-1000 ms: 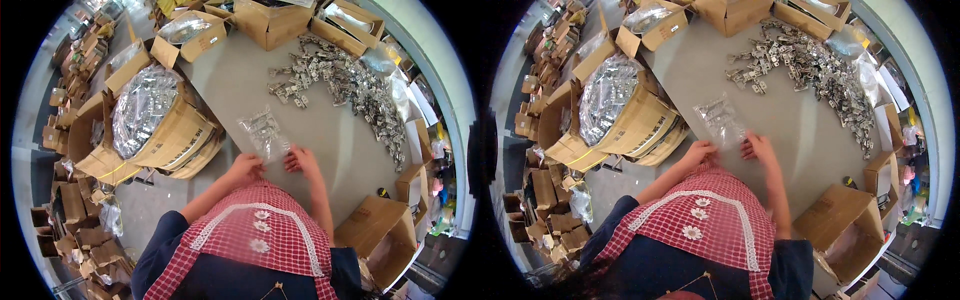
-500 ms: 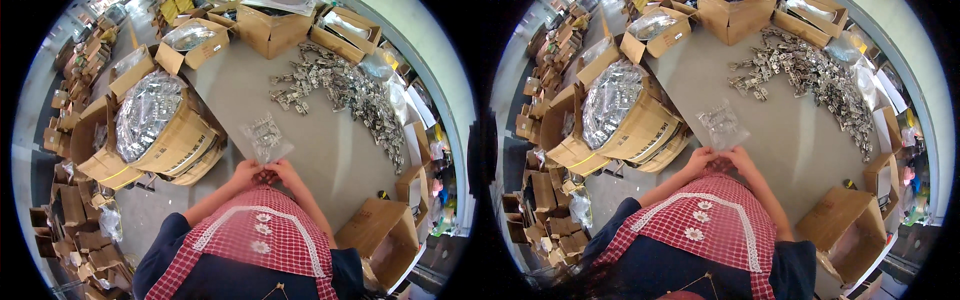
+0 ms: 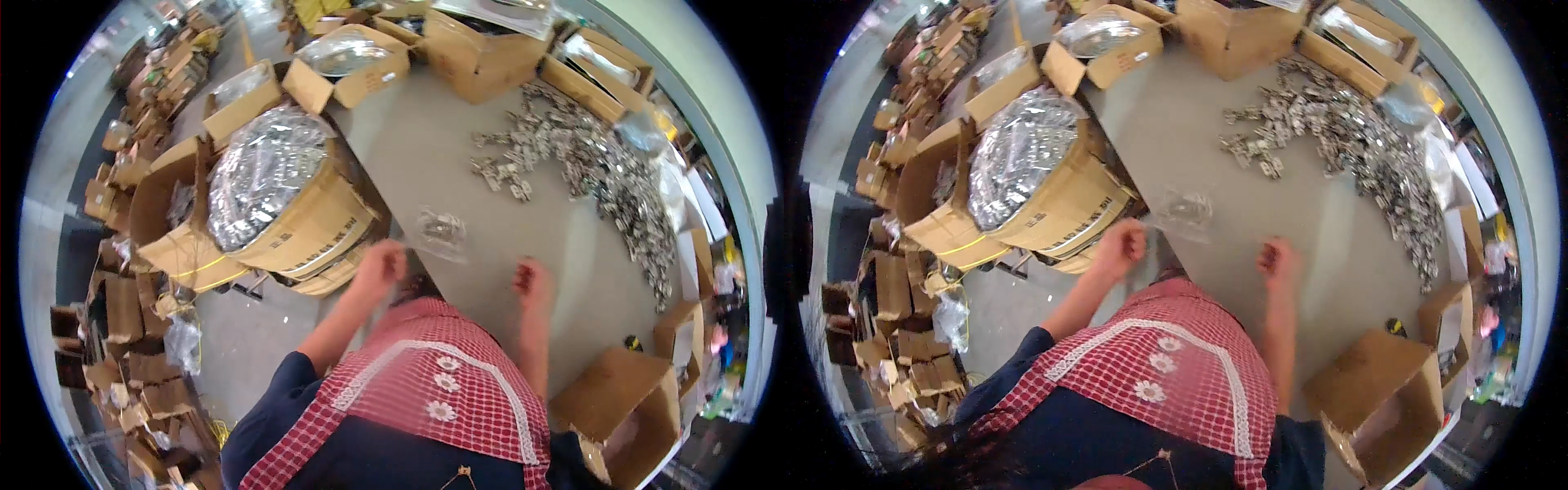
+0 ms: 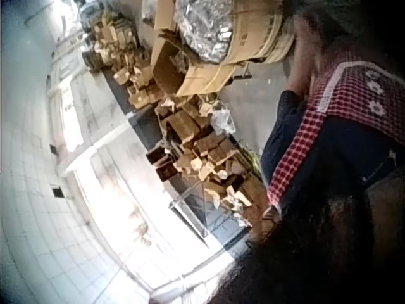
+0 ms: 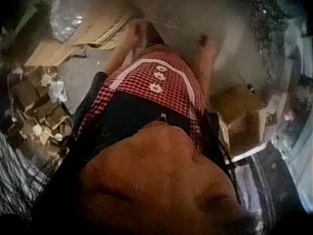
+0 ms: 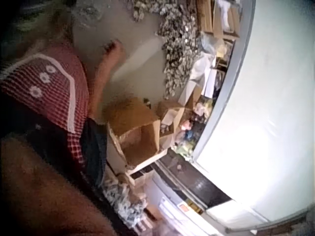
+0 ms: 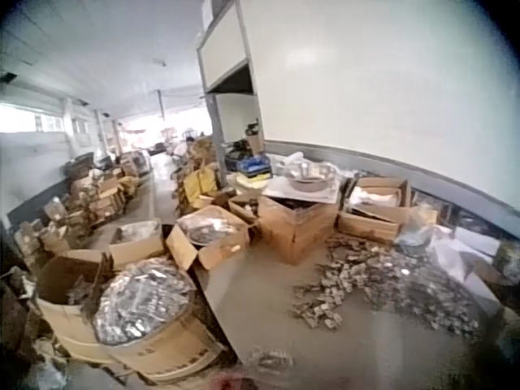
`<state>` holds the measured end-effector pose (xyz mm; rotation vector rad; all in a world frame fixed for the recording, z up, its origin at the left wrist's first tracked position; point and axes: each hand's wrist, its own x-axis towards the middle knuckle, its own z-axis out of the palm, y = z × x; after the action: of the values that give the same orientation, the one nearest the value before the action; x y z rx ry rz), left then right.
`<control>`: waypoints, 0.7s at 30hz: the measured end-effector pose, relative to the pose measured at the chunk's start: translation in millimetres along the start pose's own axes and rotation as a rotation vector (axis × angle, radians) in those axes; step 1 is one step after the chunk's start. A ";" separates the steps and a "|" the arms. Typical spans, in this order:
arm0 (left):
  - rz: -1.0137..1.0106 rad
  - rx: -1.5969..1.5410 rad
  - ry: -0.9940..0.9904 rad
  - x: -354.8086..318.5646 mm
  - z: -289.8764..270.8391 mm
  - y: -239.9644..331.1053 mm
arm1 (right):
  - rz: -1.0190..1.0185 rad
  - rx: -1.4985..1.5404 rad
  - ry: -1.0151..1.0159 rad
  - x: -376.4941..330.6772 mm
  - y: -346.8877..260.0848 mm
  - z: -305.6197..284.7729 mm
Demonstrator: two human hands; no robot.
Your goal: The person puts metal hinges into a plastic bag by hand and then places the bag into a cardboard box.
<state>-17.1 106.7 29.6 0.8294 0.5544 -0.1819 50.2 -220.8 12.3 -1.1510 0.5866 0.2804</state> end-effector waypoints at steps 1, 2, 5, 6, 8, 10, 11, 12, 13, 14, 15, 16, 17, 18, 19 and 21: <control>0.025 -0.282 0.010 7.1 -22.7 22.0 | -0.155 -0.028 0.041 1.1 -10.4 -25.9; 0.060 -0.331 -0.008 -3.7 -36.1 54.8 | -0.212 -0.088 0.126 -20.1 -35.4 -35.0; 0.426 -0.047 0.001 -46.3 -60.9 151.4 | -0.419 -0.292 0.338 -97.8 -89.4 -72.6; 0.429 -0.189 0.036 -61.2 -84.9 183.0 | -0.480 -0.312 0.417 -130.3 -102.6 -74.3; 0.629 -0.198 0.080 -92.9 -122.9 244.7 | -0.621 -0.420 0.507 -172.6 -110.9 -104.0; 0.971 -0.075 0.195 -134.9 -151.3 292.9 | -0.710 -0.537 0.570 -185.5 -110.7 -118.3; 1.114 -0.084 0.281 -155.4 -163.1 311.8 | -0.726 -0.589 0.588 -188.0 -110.0 -123.8; 1.134 -0.178 0.329 -164.7 -165.5 322.9 | -0.745 -0.636 0.615 -189.2 -107.0 -126.5; 1.150 -0.270 0.381 -174.5 -168.7 331.1 | -0.751 -0.675 0.625 -187.5 -107.1 -129.2; 1.145 -0.295 0.288 -176.9 -187.6 333.7 | -0.746 -0.705 0.626 -184.6 -107.6 -133.0; 1.167 -0.172 0.138 -170.9 -195.9 329.1 | -0.747 -0.736 0.634 -182.4 -107.3 -135.8; 1.093 -0.144 0.186 -161.2 -195.6 323.0 | -0.739 -0.771 0.636 -178.0 -107.2 -138.6; 1.019 -0.123 0.233 -146.1 -192.2 312.8 | -0.735 -0.799 0.638 -175.2 -108.1 -141.2; 0.969 -0.069 0.326 -121.3 -184.6 295.7 | -0.737 -0.825 0.642 -171.7 -107.4 -142.4; 0.914 -0.020 0.421 -93.6 -174.1 274.9 | -0.739 -0.856 0.649 -170.1 -108.7 -144.8; 0.681 0.004 0.309 -49.1 -166.2 239.0 | -0.735 -0.915 0.656 -165.0 -109.5 -151.6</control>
<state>-37.3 386.9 120.3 1.0137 0.5285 0.5769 -74.4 -388.5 148.4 -2.2891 0.5588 -0.5528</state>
